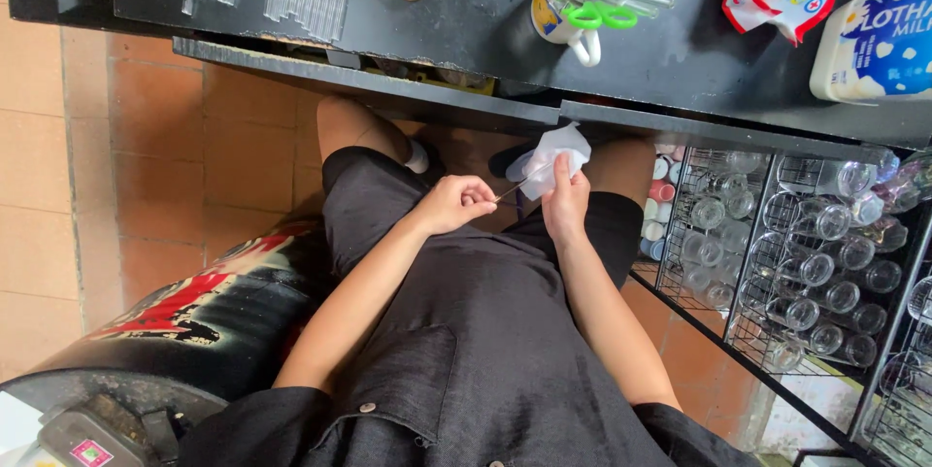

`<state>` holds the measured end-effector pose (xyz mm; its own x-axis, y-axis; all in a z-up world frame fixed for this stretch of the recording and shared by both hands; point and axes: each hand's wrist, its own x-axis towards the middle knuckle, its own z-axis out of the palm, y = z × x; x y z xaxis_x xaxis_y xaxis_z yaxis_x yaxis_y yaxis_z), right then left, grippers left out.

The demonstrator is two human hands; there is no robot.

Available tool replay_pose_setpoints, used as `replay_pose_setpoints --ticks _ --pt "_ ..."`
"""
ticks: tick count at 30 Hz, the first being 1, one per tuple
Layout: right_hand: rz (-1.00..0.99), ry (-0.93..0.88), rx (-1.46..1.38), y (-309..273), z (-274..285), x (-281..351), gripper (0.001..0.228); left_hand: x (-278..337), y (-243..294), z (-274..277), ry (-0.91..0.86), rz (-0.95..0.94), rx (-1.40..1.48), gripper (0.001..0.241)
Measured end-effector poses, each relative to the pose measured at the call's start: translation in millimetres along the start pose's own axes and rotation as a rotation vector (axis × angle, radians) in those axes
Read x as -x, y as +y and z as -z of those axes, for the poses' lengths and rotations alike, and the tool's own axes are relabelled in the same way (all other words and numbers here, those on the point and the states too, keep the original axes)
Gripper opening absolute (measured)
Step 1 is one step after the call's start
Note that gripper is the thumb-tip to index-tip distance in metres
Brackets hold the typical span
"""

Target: Cleaning metal straws with a white cloth at a coffee shop counter.

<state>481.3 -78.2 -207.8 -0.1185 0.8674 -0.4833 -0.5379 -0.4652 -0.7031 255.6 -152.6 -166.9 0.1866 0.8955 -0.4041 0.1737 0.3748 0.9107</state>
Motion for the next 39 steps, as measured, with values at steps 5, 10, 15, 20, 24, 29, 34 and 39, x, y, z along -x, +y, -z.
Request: replay_pose_setpoints --ticks 5,10,15,20,24,29,34,39 --pt "0.060 0.000 0.143 5.2 13.9 -4.0 0.026 1.7 14.4 3.8 0.089 0.075 -0.044 0.021" --pt "0.073 0.047 0.030 -8.5 -7.3 0.8 0.026 1.0 15.0 4.7 0.113 0.044 -0.038 0.021" --pt "0.020 0.066 0.170 18.4 32.5 -16.7 0.021 -0.3 4.6 4.3 0.160 0.031 -0.126 0.021" --pt "-0.026 -0.009 0.140 -1.2 -7.0 -1.3 0.022 -3.0 -8.9 1.3 0.139 0.007 -0.109 0.021" --pt "0.074 0.081 0.651 -2.3 -2.5 2.5 0.025 -5.4 -4.2 1.3 0.111 0.019 -0.138 0.022" --pt "0.228 0.073 0.811 -7.6 -5.8 11.5 0.028 -9.3 -7.2 0.9 0.086 -0.023 -0.096 0.020" --pt "0.315 0.006 0.650 -9.9 -14.6 21.6 0.025 -6.7 -4.8 3.1 0.083 -0.065 -0.043 0.018" --pt "0.298 0.002 0.563 -19.8 -32.4 30.0 0.029 -1.1 1.2 4.4 0.061 -0.020 -0.096 0.018"
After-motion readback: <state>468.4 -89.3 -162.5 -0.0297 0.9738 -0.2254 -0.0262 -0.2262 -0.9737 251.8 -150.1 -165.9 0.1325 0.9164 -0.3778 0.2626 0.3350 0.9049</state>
